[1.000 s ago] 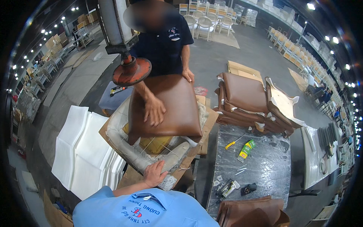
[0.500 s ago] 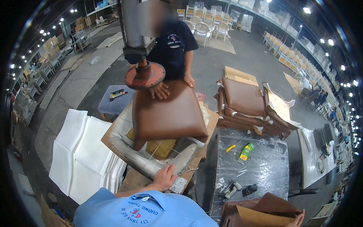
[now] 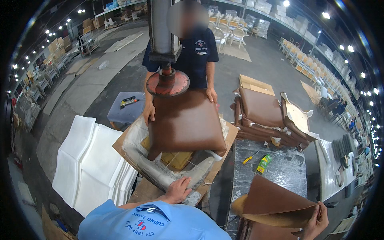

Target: The person places a white foam sheet over a wooden chair seat base and uses a pneumatic staple gun to attach the foam to the underside. A coworker assists by holding the seat and applying glue. The person then flips the seat and places a brown leather cover over it.

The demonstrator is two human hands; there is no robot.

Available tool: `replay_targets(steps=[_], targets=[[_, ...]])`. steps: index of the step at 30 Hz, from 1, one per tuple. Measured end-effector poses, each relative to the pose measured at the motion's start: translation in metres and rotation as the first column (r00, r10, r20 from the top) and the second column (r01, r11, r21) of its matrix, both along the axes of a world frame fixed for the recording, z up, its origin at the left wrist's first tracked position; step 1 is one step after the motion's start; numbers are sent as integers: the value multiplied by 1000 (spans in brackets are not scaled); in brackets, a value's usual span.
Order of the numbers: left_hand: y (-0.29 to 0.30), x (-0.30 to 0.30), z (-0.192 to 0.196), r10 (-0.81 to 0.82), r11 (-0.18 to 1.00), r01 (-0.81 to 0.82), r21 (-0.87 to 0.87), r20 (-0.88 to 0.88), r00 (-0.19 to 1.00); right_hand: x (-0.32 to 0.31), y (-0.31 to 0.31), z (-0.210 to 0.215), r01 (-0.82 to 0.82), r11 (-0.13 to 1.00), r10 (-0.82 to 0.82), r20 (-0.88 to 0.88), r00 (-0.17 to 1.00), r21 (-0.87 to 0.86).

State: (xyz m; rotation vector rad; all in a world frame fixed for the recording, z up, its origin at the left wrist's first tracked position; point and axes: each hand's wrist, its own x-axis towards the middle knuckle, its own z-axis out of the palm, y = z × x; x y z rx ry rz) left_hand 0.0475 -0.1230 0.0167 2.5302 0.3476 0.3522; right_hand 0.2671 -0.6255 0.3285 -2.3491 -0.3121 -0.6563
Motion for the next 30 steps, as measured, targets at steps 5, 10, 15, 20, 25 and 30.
replay_targets(steps=[5, 10, 15, 20, 25, 30], targets=[[12, -11, -1, 45, 999, -45, -18, 55, 997, -16, 63, 35, -145, 986, 137, -95, 986, -79], [24, -26, -4, 94, 996, -94, -5, 114, 989, -18, 106, 57, -440, 858, 429, -99, 898, -266], [37, -35, -7, 120, 990, -129, 61, 144, 982, -19, 156, 45, -670, 666, 703, -26, 711, -328], [66, -54, -10, 94, 988, -109, 106, 138, 986, -24, 191, 50, -834, 432, 838, -190, 512, -343], [94, -76, -2, 153, 987, -154, 37, 33, 988, -54, 222, 36, -849, 439, 860, -138, 492, -294], [101, -100, -2, 126, 981, -134, 137, 72, 989, -79, 245, 26, -850, 440, 855, -155, 495, -288]])
